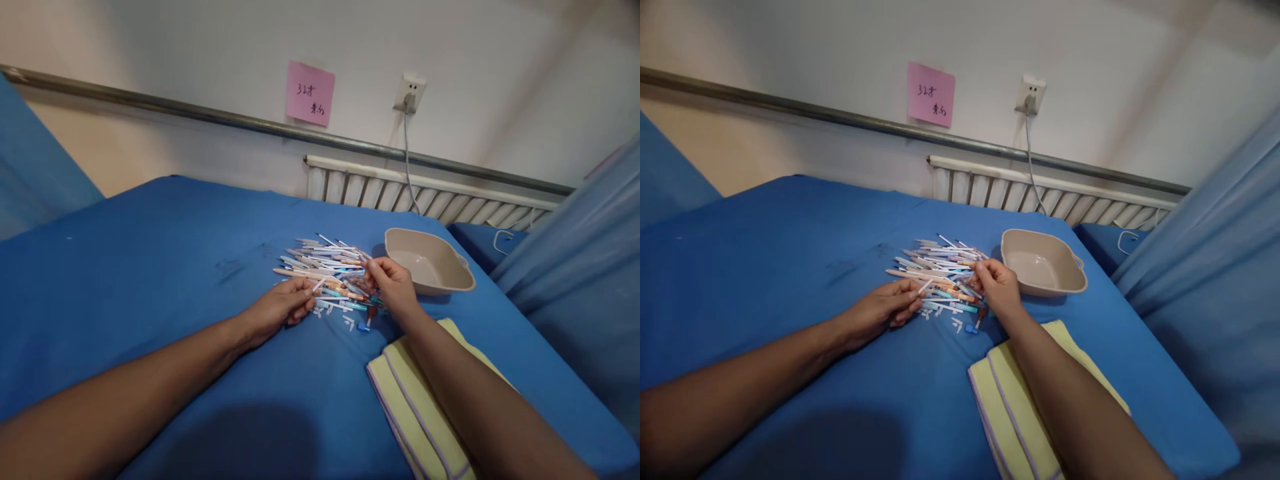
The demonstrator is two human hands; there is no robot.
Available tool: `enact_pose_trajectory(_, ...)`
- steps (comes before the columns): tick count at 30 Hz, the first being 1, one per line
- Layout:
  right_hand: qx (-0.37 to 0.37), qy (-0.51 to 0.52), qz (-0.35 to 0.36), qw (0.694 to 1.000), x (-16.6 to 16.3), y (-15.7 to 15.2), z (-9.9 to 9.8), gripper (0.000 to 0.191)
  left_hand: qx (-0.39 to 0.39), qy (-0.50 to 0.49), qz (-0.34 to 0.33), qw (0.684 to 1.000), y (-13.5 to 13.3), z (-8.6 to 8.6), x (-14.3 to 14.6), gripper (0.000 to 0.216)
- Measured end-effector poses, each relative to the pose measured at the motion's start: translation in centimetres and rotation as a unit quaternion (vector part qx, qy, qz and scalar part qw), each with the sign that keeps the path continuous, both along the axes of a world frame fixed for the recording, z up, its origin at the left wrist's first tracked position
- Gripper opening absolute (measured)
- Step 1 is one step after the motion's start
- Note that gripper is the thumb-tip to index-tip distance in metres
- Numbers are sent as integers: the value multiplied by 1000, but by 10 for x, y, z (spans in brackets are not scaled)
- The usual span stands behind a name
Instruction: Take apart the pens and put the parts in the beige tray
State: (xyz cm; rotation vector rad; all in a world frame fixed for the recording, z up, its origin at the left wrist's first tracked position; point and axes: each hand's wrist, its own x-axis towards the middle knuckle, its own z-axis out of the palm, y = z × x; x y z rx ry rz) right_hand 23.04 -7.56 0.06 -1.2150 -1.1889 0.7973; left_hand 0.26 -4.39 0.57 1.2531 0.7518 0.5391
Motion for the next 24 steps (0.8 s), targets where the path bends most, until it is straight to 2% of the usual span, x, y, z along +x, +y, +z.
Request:
enact_pose_trajectory(4, -3, -72, -16, 997, 9, 6, -8, 26, -8, -15, 44, 999, 3, 2, -2, 20)
enact_pose_trajectory(8, 2, -174, -9, 985, 9, 5, -10, 19, -12, -28, 58, 998, 3, 3, -1, 19)
enact_pose_trajectory(12, -2, -259, -38, 965, 15, 3, -7, 18, -16, -37, 60, 997, 4, 3, -2, 19)
enact_pose_trajectory(14, -23, -348, -58, 936, 18, 1, -3, 17, -20, -36, 60, 997, 4, 3, -2, 18)
enact_pose_trajectory(17, -61, -510, -77, 855, 18, -6, 6, 16, -21, -30, 62, 997, 4, 3, -2, 17)
enact_pose_trajectory(20, -94, -608, -61, 786, 15, -13, 11, 16, -21, -35, 63, 997, 3, 2, -1, 18)
enact_pose_trajectory(22, -106, -638, -37, 762, 13, -15, 12, 15, -20, -36, 62, 997, 3, 1, -1, 18)
enact_pose_trajectory(24, -109, -650, -19, 752, 13, -15, 11, 14, -18, -30, 60, 998, 4, 0, -1, 19)
